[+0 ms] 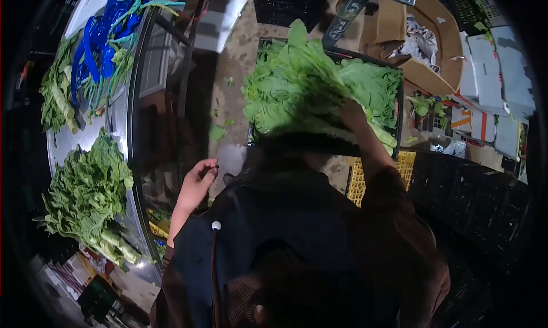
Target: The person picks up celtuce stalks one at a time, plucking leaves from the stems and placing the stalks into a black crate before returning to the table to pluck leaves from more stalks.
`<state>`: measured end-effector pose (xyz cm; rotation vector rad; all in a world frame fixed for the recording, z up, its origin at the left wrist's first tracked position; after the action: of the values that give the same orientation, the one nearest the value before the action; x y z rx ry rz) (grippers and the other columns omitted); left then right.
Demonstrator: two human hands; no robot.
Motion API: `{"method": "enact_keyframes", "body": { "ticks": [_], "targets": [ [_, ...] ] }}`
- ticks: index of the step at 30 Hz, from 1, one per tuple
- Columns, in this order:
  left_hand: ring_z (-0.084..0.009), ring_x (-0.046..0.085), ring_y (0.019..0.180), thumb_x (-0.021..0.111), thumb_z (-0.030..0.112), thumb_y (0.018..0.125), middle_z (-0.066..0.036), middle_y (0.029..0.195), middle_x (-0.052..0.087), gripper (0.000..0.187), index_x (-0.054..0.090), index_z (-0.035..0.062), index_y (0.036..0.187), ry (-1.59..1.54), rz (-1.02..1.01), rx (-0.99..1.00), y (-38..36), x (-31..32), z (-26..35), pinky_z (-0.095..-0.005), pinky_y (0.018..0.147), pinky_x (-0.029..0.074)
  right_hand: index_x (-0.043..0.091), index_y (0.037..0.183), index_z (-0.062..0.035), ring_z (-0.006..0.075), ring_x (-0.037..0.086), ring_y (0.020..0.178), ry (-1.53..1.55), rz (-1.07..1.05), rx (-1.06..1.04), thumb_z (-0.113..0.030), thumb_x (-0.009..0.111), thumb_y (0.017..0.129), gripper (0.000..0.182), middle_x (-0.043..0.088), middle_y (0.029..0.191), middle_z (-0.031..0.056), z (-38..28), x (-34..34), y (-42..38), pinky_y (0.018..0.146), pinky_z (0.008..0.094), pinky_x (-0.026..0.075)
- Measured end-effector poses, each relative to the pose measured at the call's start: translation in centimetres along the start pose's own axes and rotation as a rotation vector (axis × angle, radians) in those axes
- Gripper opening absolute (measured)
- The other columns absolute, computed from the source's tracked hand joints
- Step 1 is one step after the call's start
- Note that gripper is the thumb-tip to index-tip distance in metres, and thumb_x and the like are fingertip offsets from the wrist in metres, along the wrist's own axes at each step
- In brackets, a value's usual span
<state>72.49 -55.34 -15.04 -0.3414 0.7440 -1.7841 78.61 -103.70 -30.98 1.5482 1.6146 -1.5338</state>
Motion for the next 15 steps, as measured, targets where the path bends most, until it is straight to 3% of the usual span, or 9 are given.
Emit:
{"method": "enact_keyframes", "body": {
  "ticks": [4,6,13,15],
  "targets": [
    [-0.0074,0.053,0.09,0.056,0.011,0.091,-0.001,0.099,0.059,0.029,0.055,-0.0002,0.118,-0.031,0.036,-0.047,-0.8,-0.4,-1.1,-0.0205,0.082,0.041,0.051,0.121,-0.004,0.0409,0.054,0.104,-0.016,0.057,-0.025,-0.023,0.054,0.08,0.045,0.057,0.113,0.0242,-0.6,1.5,2.2,0.091,0.0462,0.043],
    [-0.0082,0.053,0.091,0.056,0.012,0.091,-0.001,0.1,0.059,0.029,0.055,0.0003,0.118,0.034,0.04,-0.068,-1.1,-0.4,-0.9,-0.0215,0.083,0.041,0.046,0.127,-0.0102,0.0395,0.052,0.108,0.042,0.032,-0.027,-0.029,0.058,0.082,0.05,0.051,0.12,0.0244,-1.8,2.2,3.8,0.089,0.049,0.045],
    [-0.0102,0.054,0.093,0.055,0.013,0.091,-0.004,0.102,0.06,0.03,0.054,0.0003,0.118,0.049,0.049,-0.118,-1.7,0.4,-0.2,-0.0227,0.085,0.041,0.046,0.129,-0.0065,0.0399,0.051,0.111,0.264,0.08,-0.217,-0.032,0.061,0.079,0.058,0.049,0.125,0.0244,-7.0,4.7,8.9,0.09,0.0494,0.045],
    [-0.0109,0.054,0.095,0.055,0.013,0.091,-0.005,0.104,0.06,0.03,0.054,0.0,0.119,0.041,0.058,-0.124,-1.8,0.4,-0.4,-0.023,0.086,0.041,0.046,0.13,-0.0031,0.0377,0.05,0.114,0.223,-0.112,-0.146,-0.035,0.063,0.078,0.064,0.051,0.125,0.0235,-8.7,4.0,8.6,0.094,0.0453,0.042]
  ]
}}
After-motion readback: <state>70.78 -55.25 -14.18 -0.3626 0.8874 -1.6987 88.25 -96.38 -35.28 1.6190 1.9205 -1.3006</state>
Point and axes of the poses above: each hand's wrist, its own y-axis towards the middle knuckle, its own x-axis out of the palm, z = x × y, the point moved 7 cm from there along y, towards the middle knuckle
